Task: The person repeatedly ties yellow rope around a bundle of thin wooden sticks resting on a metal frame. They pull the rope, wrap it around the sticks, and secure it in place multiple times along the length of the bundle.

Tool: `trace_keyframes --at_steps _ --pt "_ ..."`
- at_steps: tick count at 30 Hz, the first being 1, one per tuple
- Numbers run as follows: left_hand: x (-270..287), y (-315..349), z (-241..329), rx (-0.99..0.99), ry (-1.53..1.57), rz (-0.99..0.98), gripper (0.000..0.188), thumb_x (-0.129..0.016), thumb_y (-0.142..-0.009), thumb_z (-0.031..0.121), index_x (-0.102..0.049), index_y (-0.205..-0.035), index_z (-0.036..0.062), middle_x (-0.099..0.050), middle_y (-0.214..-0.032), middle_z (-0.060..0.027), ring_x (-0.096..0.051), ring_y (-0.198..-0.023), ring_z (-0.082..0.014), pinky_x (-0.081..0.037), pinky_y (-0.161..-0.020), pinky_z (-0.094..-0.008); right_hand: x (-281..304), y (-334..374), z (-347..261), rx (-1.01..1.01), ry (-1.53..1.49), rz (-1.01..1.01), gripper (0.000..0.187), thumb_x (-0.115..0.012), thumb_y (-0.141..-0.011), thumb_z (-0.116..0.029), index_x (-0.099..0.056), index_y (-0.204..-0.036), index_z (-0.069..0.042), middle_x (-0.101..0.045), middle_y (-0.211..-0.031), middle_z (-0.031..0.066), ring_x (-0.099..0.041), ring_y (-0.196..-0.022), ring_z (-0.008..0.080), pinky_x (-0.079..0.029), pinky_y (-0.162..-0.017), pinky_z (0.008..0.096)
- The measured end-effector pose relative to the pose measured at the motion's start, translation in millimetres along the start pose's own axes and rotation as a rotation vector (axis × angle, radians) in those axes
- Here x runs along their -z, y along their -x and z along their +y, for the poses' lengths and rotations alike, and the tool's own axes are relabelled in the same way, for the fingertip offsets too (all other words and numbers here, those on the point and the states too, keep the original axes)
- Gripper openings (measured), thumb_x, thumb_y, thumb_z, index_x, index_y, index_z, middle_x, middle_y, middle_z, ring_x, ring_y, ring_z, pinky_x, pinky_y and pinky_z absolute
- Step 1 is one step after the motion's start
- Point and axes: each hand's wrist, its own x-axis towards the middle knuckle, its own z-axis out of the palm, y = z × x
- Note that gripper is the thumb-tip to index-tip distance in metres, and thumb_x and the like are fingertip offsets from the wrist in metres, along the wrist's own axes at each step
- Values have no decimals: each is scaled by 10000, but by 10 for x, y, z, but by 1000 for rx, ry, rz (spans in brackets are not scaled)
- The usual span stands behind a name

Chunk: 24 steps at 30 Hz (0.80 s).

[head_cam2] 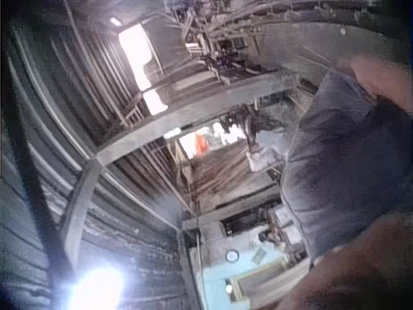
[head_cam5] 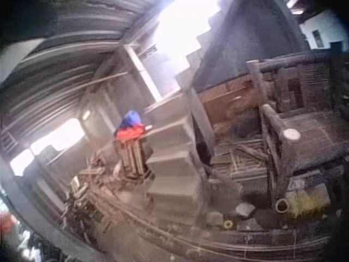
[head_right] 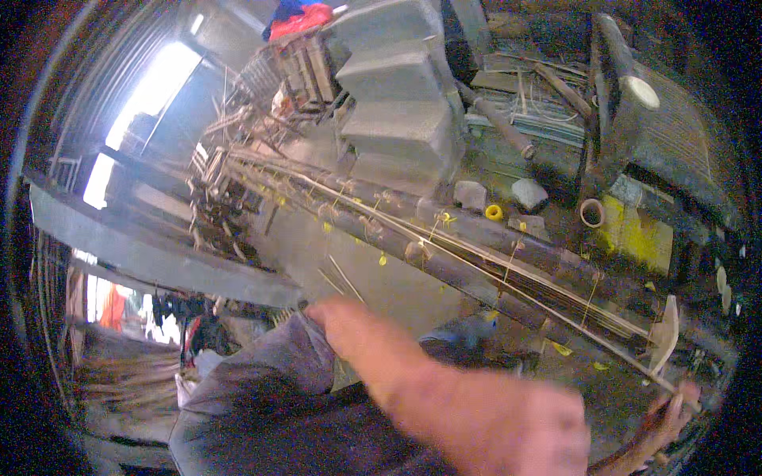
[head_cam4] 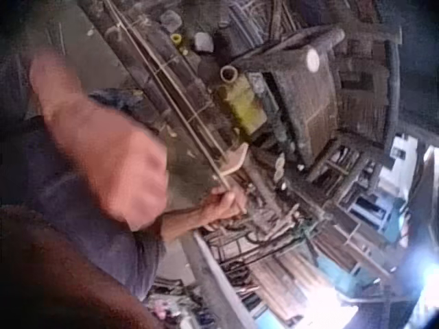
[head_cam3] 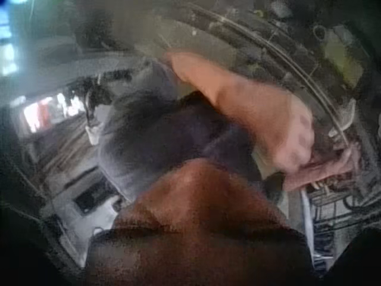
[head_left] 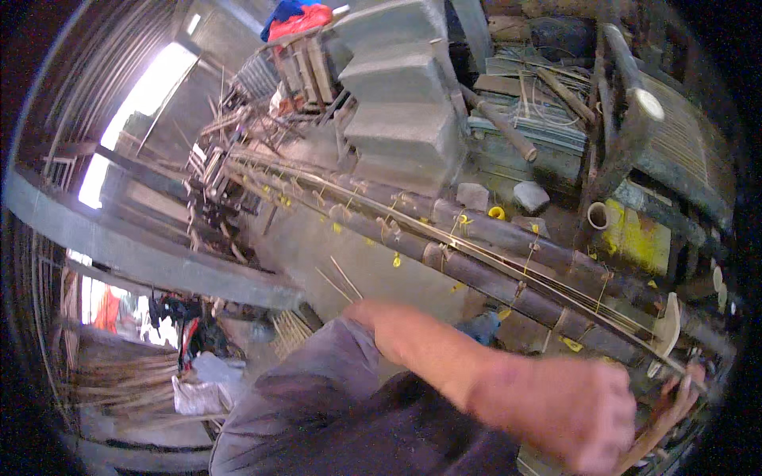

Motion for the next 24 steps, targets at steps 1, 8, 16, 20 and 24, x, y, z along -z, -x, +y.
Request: trace_keyframes --at_steps 1,8,16,20,24 --pt "49 -89 179 -18 -49 -46 189 -588 -783 263 -572 -895 111 -572 -896 -54 -568 -880 -214 -438 -753 -372 193 -29 79 8 10 -46 255 -579 -915 -234 -558 -1085 -46 -503 -795 15 -451 -725 64 -346 -593 209" --pt "113 -25 -241 206 77 -21 375 -637 -782 292 -499 -1058 78 -566 -1018 -113 -515 -1037 -315 -410 -897 -445 300 81 -183 -2 128 -154 215 -570 -916 -223 -553 -1035 -44 -514 -840 44 -481 -736 125 -405 -674 262" --pt "-916 1035 -1575 852 184 -56 435 -425 -977 417 -666 -898 64 -677 -830 -143 -646 -776 -353 -504 -668 -415 -1476 163 -202 -71 -1036 -206 319 -463 -913 -315 -433 -673 -107 -394 -580 39 -401 -539 199 -393 -555 333" --pt "-984 895 -1816 777 283 -199 519 -388 -985 472 -598 -788 40 -622 -679 -135 -621 -684 -351 -455 -613 -414 -1539 155 -93 668 -94 -431 459 -459 -1001 -367 -335 -636 -118 -283 -563 -6 -308 -484 140 -345 -519 343" --pt "-906 920 -1820 879 240 -213 498 -413 -975 473 -618 -803 53 -617 -684 -153 -613 -679 -358 -450 -605 -427 -1579 -177 327 92 -790 -118 369 -479 -997 -365 -491 -726 -115 -506 -607 -1 -480 -544 146 -419 -588 301"
